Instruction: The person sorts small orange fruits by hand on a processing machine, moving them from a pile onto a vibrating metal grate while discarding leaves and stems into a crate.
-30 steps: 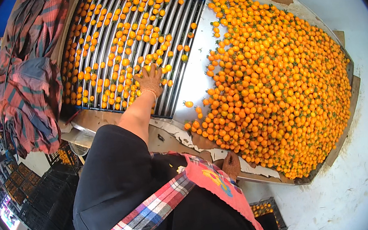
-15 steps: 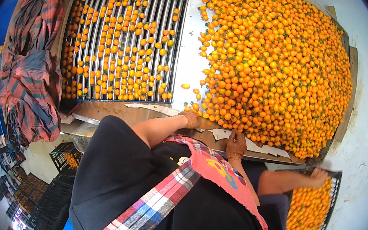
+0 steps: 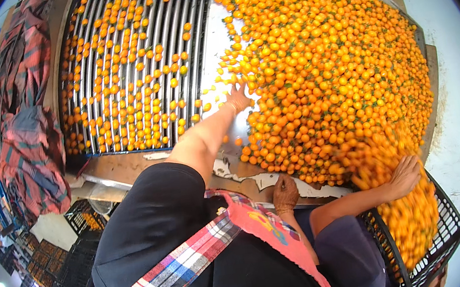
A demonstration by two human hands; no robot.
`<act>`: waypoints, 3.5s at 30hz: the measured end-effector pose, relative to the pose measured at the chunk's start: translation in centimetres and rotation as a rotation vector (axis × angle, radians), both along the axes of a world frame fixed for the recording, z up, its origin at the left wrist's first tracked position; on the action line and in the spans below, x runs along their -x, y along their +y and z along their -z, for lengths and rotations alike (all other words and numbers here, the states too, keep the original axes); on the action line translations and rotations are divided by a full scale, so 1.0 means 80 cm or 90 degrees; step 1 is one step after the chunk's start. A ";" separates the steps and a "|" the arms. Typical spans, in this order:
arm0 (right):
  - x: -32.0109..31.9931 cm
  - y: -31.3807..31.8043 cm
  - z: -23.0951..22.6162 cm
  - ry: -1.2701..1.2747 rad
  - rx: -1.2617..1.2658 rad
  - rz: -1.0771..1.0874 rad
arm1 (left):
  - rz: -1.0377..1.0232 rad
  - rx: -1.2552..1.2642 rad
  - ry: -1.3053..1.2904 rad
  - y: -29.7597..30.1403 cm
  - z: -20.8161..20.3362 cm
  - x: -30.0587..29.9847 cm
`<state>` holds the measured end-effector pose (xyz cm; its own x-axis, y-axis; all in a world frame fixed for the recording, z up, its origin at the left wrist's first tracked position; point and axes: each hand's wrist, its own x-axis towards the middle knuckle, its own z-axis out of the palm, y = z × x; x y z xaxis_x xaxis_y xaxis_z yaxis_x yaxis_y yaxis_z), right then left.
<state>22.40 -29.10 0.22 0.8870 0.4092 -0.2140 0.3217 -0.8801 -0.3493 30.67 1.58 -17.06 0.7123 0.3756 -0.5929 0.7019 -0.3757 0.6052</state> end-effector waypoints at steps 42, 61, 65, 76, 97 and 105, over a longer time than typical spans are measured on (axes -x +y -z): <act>-0.001 0.010 -0.013 0.071 0.042 0.046 | -0.326 0.010 -0.232 0.015 0.063 -0.035; 0.003 -0.002 0.004 0.091 0.079 0.044 | -0.229 -0.129 -0.186 0.007 0.112 -0.032; 0.009 -0.005 0.003 0.103 0.099 0.064 | -0.391 0.116 -0.182 0.014 0.019 -0.039; 0.011 -0.028 0.021 0.051 0.053 0.021 | -0.227 -0.100 -0.195 -0.003 0.113 -0.038; 0.018 0.001 -0.007 0.110 0.088 0.093 | -0.140 -0.491 -0.124 0.308 -0.014 0.033; 0.029 0.000 -0.014 0.105 0.115 0.100 | 0.165 -0.498 0.126 0.381 -0.001 -0.003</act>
